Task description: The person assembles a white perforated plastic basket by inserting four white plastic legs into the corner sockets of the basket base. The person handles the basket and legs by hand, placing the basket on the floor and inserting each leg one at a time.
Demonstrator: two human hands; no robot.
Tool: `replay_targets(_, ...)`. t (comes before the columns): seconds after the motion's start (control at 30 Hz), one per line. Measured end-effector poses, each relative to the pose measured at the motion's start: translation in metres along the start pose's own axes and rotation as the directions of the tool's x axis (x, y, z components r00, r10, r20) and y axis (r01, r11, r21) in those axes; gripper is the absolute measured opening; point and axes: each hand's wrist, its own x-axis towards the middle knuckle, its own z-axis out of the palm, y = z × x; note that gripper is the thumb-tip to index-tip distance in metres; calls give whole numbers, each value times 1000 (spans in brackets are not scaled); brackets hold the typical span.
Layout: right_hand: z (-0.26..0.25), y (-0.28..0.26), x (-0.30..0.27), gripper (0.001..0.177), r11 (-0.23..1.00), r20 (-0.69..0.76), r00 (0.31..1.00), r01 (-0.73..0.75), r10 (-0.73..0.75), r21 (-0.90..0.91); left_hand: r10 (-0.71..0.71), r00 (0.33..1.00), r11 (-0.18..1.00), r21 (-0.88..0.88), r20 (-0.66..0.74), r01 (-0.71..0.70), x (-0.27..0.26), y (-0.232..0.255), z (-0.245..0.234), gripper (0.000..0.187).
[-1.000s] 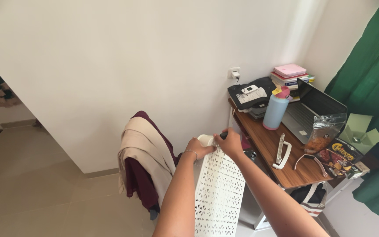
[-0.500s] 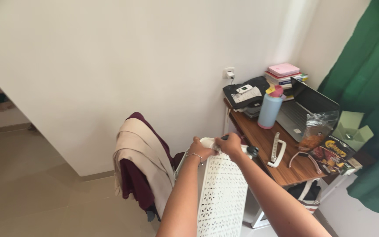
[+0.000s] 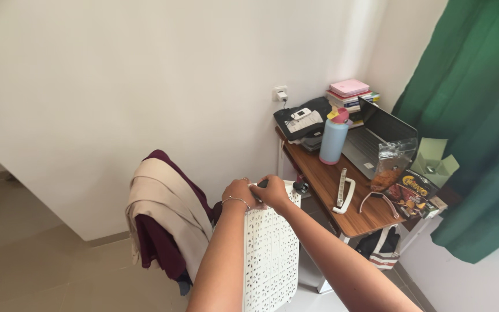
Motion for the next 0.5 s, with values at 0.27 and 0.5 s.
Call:
replay_targets(0.27,-1,5,8,37,945,98,969,245,-228,-218,-147,985,980,-123,88,157,-1,-9,0,65)
replay_targets(0.5,-16,4,2,30,978,198,959,208,-203,-7,-84,992,987,-130,89,95,6,-10,-1,70)
